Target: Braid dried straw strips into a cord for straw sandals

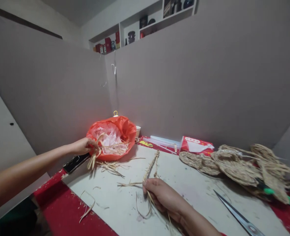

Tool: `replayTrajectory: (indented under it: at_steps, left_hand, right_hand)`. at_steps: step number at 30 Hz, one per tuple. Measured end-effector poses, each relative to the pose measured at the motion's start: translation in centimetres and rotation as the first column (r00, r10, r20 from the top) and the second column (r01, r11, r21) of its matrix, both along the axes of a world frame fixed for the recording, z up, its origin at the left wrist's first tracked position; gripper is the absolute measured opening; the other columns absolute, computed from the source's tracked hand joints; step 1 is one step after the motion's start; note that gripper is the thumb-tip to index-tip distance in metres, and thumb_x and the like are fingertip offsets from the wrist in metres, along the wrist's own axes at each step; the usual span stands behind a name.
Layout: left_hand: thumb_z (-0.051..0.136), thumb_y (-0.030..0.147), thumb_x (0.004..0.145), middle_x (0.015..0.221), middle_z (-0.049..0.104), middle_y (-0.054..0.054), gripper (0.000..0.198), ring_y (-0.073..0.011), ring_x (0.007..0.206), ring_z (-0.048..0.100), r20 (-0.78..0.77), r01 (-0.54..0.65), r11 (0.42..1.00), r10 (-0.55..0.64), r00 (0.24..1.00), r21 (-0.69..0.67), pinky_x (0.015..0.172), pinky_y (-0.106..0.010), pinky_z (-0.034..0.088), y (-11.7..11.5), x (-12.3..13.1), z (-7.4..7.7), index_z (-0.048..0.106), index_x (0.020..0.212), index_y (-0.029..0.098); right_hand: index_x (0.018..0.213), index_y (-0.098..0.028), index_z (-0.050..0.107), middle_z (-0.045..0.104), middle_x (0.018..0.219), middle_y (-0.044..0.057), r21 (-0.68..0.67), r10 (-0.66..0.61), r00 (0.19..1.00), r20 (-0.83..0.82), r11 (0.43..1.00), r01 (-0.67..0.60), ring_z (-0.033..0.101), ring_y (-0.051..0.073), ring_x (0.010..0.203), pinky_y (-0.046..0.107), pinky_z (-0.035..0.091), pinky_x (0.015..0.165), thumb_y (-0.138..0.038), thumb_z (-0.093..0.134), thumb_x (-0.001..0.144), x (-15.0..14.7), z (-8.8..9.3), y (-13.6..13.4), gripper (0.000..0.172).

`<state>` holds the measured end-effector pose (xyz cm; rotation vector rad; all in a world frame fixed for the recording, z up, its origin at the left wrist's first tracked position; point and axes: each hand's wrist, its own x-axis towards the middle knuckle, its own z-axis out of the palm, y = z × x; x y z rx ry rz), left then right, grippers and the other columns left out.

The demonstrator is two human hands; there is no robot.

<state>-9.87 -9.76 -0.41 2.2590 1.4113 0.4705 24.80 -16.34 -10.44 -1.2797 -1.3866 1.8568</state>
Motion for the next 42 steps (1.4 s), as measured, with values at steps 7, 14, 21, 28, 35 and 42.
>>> replayTrajectory:
  at_steps: [7, 14, 21, 28, 35, 42]
  left_hand:
    - [0.049, 0.007, 0.063, 0.076, 0.07, 0.0, 0.031, -0.0138, 0.072, 0.061, 0.151, -0.165, 0.977, 0.144, 0.978, 0.137, 0.07, -0.022, 0.045, -1.0, -0.9, -0.4, 0.072, 0.08, 0.019]
    - [0.049, 0.017, 0.075, 0.068, 0.065, -0.001, 0.021, -0.0108, 0.059, 0.055, 0.288, -0.264, 0.934, 0.191, 0.939, 0.242, 0.06, -0.021, 0.043, -0.4, 1.4, -1.8, 0.067, 0.085, 0.015]
    - [0.055, 0.034, 0.081, 0.08, 0.068, -0.007, 0.024, -0.0166, 0.069, 0.059, -0.131, -0.145, 0.934, 0.197, 0.972, 0.326, 0.067, -0.027, 0.041, 1.4, 7.8, -2.7, 0.068, 0.094, 0.018]
    - [0.057, 0.033, 0.084, 0.09, 0.065, -0.011, 0.022, -0.0224, 0.088, 0.061, -0.234, -0.275, 0.942, 0.317, 0.919, 0.195, 0.08, -0.036, 0.046, 6.5, 12.0, -2.9, 0.065, 0.087, 0.012]
    - [0.059, 0.022, 0.082, 0.081, 0.064, -0.005, 0.012, -0.0126, 0.071, 0.058, -0.144, -0.236, 0.972, 0.233, 0.962, -0.004, 0.067, -0.026, 0.047, 8.1, 11.6, -1.1, 0.063, 0.085, 0.011]
    - [0.055, 0.014, 0.077, 0.057, 0.059, 0.001, 0.014, -0.0049, 0.039, 0.039, 0.096, -0.201, 0.95, 0.229, 0.969, -0.239, 0.041, -0.02, 0.029, 7.0, 8.6, 3.5, 0.061, 0.09, 0.012]
  right_hand:
    - [0.066, -0.019, 0.048, 0.021, 0.04, -0.013, 0.022, 0.023, 0.999, 0.032, 0.999, -0.024, 0.009, 0.004, 0.036, 0.018, 0.006, 0.035, -0.041, 0.048, 0.078, -0.1, -0.3, -0.1, 0.026]
    - [0.068, -0.018, 0.048, 0.021, 0.041, -0.013, 0.01, 0.016, 1.0, -0.008, 1.0, -0.016, 0.007, 0.004, 0.037, 0.019, 0.005, 0.036, -0.045, 0.05, 0.079, 0.2, -0.6, -0.1, 0.029]
    - [0.066, -0.018, 0.05, 0.022, 0.039, -0.013, -0.012, 0.024, 1.0, -0.001, 1.0, -0.024, 0.008, 0.003, 0.035, 0.02, 0.005, 0.035, -0.048, 0.053, 0.075, 0.3, -1.0, 0.3, 0.031]
    - [0.064, -0.019, 0.05, 0.022, 0.037, -0.013, 0.038, 0.021, 1.0, 0.01, 0.999, -0.021, 0.009, 0.004, 0.031, 0.02, 0.007, 0.032, -0.049, 0.053, 0.074, 0.3, -1.3, 0.6, 0.032]
    - [0.063, -0.019, 0.051, 0.024, 0.036, -0.013, 0.026, 0.021, 0.999, -0.028, 0.999, -0.02, 0.01, 0.004, 0.03, 0.02, 0.007, 0.032, -0.046, 0.052, 0.077, 0.5, -1.3, 0.7, 0.03]
    - [0.065, -0.02, 0.05, 0.022, 0.037, -0.013, 0.001, 0.024, 0.999, -0.025, 1.0, -0.024, 0.009, 0.004, 0.032, 0.021, 0.005, 0.034, -0.048, 0.051, 0.08, 0.7, -1.5, 0.7, 0.032]
